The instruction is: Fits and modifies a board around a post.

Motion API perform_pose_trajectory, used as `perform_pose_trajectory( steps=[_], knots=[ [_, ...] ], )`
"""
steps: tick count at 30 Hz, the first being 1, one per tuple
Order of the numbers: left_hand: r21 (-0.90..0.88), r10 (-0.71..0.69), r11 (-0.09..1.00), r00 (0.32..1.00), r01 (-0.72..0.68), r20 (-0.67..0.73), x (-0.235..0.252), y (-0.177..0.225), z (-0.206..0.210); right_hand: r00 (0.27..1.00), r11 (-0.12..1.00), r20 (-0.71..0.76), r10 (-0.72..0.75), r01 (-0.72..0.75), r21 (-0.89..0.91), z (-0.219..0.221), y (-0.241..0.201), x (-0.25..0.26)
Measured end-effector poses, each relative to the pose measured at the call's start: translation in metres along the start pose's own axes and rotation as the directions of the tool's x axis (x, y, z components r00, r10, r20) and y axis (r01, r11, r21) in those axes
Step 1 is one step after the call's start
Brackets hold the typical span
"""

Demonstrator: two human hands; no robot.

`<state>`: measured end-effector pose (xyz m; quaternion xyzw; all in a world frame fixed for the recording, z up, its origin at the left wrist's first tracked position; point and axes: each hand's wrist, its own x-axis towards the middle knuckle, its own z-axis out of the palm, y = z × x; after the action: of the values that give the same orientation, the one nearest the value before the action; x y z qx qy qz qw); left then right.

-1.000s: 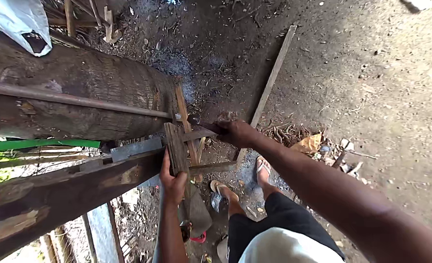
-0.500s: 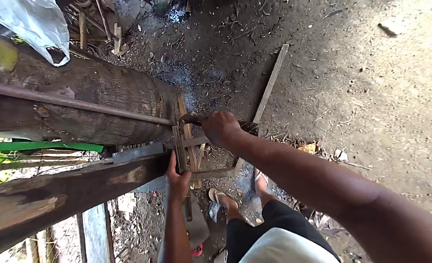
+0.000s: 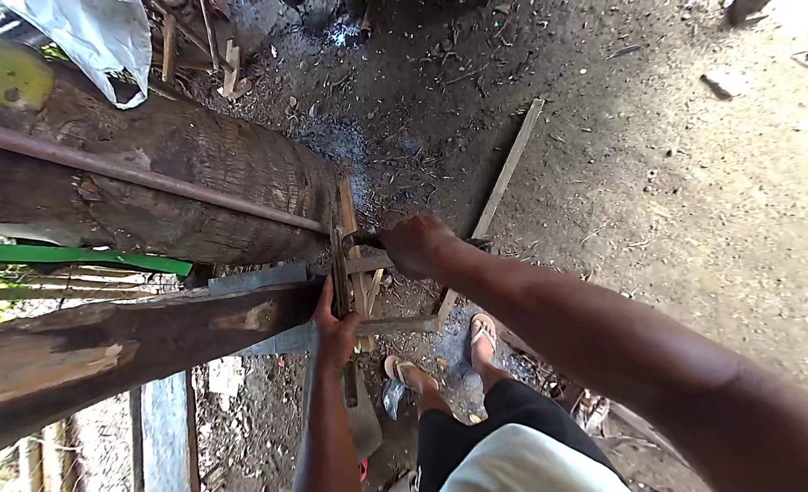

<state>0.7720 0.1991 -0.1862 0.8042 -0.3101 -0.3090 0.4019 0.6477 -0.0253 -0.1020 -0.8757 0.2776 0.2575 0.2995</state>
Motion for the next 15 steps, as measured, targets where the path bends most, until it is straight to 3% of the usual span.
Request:
perform_pose_trajectory(
  steps=[4,9,11,13,15],
  knots=[
    [0.032,0.053,0.998,0.999,-0.053,-0.005,0.000,-0.004,0.001,0.990,0.990,-0.057,-0.133,0.135,0.038,0.014,0.038,0.026],
    [0.054,0.070,0.996,0.997,-0.071,0.022,-0.003,-0.002,0.017,0.959,0.957,-0.228,-0.170,0.216,0.193,0.088,0.094,0.080],
    [0.068,0.065,0.995,0.998,-0.067,0.021,-0.004,0.000,0.024,0.958,0.917,-0.246,-0.145,0.224,0.331,0.123,0.105,0.098],
    [0.061,0.072,0.996,0.997,-0.072,-0.006,-0.003,0.000,0.017,0.971,0.778,-0.221,-0.091,0.208,0.593,0.163,0.107,0.111],
    [0.044,0.061,0.997,0.998,-0.060,-0.024,0.000,0.000,-0.004,0.991,0.486,-0.132,0.012,0.110,0.867,0.205,0.102,0.112]
  ],
)
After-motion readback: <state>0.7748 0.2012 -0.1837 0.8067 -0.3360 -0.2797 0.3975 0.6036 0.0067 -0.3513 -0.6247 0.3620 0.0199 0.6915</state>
